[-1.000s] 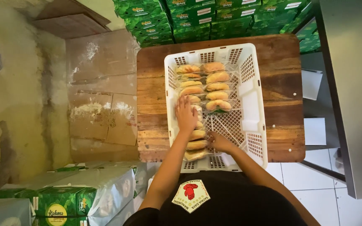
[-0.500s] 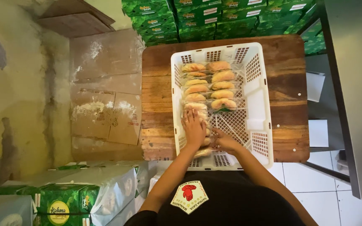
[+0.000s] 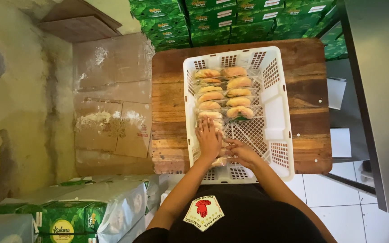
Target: The person organizes packaged sandwiches in a plastic basket on a wooden table, taking some from a nearby metal surface and arranging them into rows inside the basket by hand.
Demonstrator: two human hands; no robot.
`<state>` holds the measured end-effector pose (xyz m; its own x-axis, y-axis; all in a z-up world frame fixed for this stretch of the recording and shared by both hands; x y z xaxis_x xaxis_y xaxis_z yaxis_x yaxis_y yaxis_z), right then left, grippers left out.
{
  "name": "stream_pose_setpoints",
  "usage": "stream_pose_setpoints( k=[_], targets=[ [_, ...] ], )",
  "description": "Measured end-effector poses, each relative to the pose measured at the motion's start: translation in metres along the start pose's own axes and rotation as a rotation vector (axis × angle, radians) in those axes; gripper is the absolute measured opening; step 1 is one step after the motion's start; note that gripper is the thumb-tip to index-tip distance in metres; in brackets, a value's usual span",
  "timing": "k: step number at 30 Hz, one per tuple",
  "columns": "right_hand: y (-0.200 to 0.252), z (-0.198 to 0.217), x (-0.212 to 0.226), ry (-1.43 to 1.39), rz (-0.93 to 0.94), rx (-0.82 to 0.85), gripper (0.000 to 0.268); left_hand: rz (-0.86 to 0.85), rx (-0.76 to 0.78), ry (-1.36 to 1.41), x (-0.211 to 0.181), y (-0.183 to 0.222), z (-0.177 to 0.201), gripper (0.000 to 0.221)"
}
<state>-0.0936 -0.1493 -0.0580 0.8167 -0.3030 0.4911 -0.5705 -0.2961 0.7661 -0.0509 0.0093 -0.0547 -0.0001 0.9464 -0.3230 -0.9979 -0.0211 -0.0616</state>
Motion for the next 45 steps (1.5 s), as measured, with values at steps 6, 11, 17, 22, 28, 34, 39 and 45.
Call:
stream_pose_setpoints(
  k=[6,11,17,22,28,34,39,45],
  targets=[
    [-0.008,0.006,-0.006,-0.022,0.024,0.024,0.073,0.017,0.017,0.012,-0.001,0.001,0.005,0.064],
    [0.006,-0.002,0.004,0.051,0.023,-0.012,0.073,0.007,0.004,0.010,-0.002,0.001,0.007,0.065],
    [0.016,-0.003,0.009,0.123,0.087,-0.086,0.067,-0.007,-0.027,-0.011,0.001,0.000,-0.002,0.065],
    [0.030,0.006,0.015,0.201,0.096,-0.099,0.062,-0.013,-0.044,-0.039,0.005,-0.001,-0.013,0.065],
    [0.043,0.026,0.017,0.149,0.117,-0.155,0.061,-0.008,-0.048,-0.018,0.002,0.000,-0.005,0.066],
    [0.059,0.048,0.019,0.104,0.162,-0.146,0.057,-0.009,-0.026,-0.028,0.002,0.001,0.001,0.065],
    [0.081,0.051,0.034,0.092,0.191,-0.150,0.056,-0.015,-0.021,-0.029,0.004,0.000,-0.002,0.065],
    [0.111,0.052,0.056,0.103,0.208,-0.063,0.054,-0.003,-0.002,-0.097,0.013,-0.004,-0.019,0.067]
  ],
)
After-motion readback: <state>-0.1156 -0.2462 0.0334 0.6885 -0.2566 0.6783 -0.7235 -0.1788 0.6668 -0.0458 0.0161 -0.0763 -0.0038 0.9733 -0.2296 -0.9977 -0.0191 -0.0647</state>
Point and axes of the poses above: each hand's wrist, its own y-axis away from the middle knuckle, its own z-axis out of the back of the hand, x = y × z, the point moved 2 cm from there along -y, towards the middle knuckle, and after that the axes turned 4 degrees about -y, right-handed, at the moved point
